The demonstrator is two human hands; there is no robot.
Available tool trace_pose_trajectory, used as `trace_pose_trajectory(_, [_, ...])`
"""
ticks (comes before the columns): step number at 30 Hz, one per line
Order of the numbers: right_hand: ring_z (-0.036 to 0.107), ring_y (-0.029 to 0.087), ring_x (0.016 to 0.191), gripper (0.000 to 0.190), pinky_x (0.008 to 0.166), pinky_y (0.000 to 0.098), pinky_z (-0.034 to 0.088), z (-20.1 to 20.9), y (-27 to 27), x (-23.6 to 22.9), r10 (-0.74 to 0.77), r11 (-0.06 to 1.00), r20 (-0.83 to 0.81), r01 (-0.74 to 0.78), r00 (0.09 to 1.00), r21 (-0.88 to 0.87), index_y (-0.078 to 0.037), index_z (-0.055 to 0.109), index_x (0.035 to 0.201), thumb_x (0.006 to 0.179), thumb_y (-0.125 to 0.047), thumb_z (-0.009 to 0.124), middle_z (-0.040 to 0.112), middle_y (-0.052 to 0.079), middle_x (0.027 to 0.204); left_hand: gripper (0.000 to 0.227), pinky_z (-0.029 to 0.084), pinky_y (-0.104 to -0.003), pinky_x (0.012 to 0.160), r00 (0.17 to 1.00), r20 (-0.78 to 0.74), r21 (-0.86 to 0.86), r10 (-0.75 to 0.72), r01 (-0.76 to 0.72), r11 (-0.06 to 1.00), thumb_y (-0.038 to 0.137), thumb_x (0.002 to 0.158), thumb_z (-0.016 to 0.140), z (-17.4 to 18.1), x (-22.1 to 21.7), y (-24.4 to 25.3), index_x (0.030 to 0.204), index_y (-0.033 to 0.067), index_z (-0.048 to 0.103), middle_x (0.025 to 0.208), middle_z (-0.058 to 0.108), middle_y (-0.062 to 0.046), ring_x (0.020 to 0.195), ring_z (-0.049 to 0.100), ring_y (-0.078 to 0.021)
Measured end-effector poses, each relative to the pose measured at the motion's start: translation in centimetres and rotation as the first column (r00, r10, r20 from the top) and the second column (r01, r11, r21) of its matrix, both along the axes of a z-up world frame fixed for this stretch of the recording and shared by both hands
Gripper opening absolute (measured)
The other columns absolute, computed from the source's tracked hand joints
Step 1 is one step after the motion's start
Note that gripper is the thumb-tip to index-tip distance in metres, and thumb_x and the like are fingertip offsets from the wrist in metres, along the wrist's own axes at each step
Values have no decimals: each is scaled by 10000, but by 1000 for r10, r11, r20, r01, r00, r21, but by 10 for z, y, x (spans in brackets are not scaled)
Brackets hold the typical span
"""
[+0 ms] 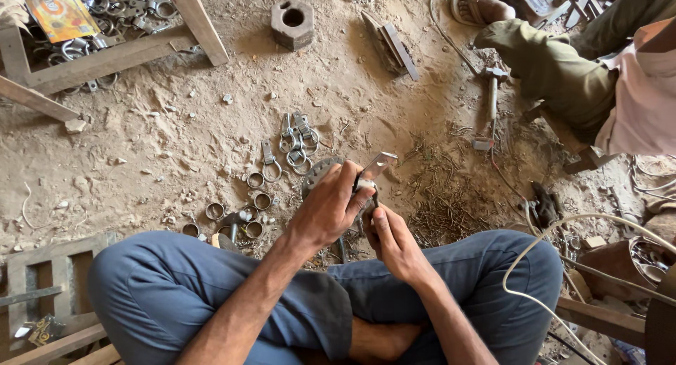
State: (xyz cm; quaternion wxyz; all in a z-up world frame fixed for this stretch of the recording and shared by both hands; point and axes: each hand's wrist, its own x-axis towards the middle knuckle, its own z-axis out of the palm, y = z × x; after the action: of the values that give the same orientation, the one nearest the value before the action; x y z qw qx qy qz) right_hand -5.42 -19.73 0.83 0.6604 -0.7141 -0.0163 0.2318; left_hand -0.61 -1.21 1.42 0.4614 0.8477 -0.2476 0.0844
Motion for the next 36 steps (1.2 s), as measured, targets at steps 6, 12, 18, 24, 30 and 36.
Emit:
trace_pose_trajectory(6, [282, 95, 475, 358, 416, 275, 247, 4, 2, -9, -24, 951, -277, 108, 961, 289, -122, 430, 869, 1106, -380, 356, 333, -29, 624, 293, 463, -381, 661, 989, 144, 254, -36, -2, 967, 407, 1096, 468, -9, 4, -3, 1040, 121, 434, 773, 503, -43, 673, 473, -165])
trace_pose_trajectory(12, [184, 65, 429, 366, 380, 245, 175, 18, -16, 0, 179, 883, -659, 175, 730, 435, -182, 440, 871, 1084, -469, 363, 262, -65, 554, 196, 448, -332, 655, 880, 451, 535, -148, -134, 834, 286, 1124, 488, -15, 6, 3, 1078, 97, 508, 925, 575, -42, 761, 498, -146])
trace_pose_trajectory(18, [182, 56, 399, 367, 362, 235, 172, 16, -21, 3, 302, 809, -711, 223, 635, 543, -188, 478, 900, 1090, -486, 381, 269, -78, 552, 246, 478, -364, 661, 933, 310, 507, -180, -2, 862, 321, 1078, 543, 5, 9, 12, 1019, 83, 566, 859, 616, -52, 716, 545, -169])
trace_pose_trajectory(24, [393, 106, 544, 509, 481, 276, 345, 12, -18, 10, -37, 992, -46, 43, 998, 121, -87, 664, 988, 1143, -477, 376, 473, -62, 665, 266, 485, -313, 553, 970, -123, 117, 210, -195, 974, 344, 1062, 470, 3, 7, 12, 1062, 101, 578, 791, 604, 21, 639, 560, -84])
trace_pose_trajectory(30, [405, 271, 608, 304, 590, 377, 352, 28, -23, 17, -155, 884, 185, 220, 970, -412, -58, 676, 1086, 1080, -302, 494, 481, 112, 703, 344, 296, -252, 373, 352, -929, -343, -113, -708, 618, 427, 1064, 484, -29, 23, 24, 847, 168, 550, 642, 511, 31, 452, 400, -62])
trace_pose_trajectory(36, [569, 246, 824, 192, 844, 387, 354, 45, -19, 17, 179, 783, 641, 286, 746, -552, -52, 656, 1134, 1032, -208, 610, 622, 92, 848, 413, 239, -274, 329, 298, -868, -494, -397, -453, 742, 349, 1045, 426, -20, 8, 11, 710, 129, 527, 520, 425, 33, 373, 331, -76])
